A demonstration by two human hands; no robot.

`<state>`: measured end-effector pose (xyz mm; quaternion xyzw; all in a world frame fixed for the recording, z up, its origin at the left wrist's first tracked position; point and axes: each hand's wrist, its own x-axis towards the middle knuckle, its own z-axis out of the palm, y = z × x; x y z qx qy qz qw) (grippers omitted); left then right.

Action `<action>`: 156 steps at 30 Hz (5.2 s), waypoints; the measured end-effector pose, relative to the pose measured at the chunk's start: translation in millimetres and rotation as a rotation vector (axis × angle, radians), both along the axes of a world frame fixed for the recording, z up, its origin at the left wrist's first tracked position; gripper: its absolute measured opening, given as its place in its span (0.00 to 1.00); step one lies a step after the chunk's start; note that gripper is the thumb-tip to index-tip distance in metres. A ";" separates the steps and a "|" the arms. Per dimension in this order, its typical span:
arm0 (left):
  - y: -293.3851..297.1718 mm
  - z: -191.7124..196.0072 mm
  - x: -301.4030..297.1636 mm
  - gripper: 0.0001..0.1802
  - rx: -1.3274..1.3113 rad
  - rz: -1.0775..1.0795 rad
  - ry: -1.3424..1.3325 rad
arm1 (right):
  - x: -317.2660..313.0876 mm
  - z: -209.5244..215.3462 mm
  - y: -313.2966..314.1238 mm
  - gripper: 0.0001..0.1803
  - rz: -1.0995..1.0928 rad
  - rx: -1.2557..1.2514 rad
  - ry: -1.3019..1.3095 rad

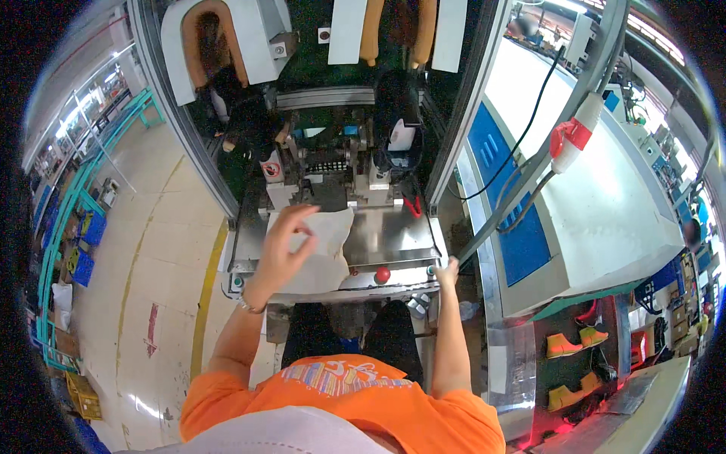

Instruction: The person repeatedly picks up black shoes from a nearby surface, places them into a machine, and presses a button to process them. After the machine cycle, the person removes the shoes and places them back on the surface. This cycle is repeated for multiple pairs of shoes throughout the video.

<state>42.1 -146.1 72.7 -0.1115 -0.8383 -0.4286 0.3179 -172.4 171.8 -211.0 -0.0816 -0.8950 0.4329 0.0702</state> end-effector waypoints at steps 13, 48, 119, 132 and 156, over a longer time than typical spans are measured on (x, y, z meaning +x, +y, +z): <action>-36.9 -69.0 50.1 0.25 0.251 0.116 -0.155 | 37.2 42.5 -35.9 0.27 -0.123 0.308 0.370; -63.7 -11.1 119.1 0.36 1.032 0.143 -0.057 | 150.3 451.6 -239.0 0.08 0.932 -0.297 1.439; 551.4 -70.8 -238.7 0.33 -0.353 -0.678 0.326 | 147.3 -54.7 715.0 0.27 -1.252 -0.586 0.360; 561.9 -76.4 -237.3 0.35 -0.267 -0.696 0.188 | 123.4 -102.6 870.6 0.21 -0.953 -1.003 0.822; 553.7 -73.6 -239.6 0.33 -0.378 -0.592 0.421 | 234.6 116.4 428.3 0.48 0.006 -1.507 0.984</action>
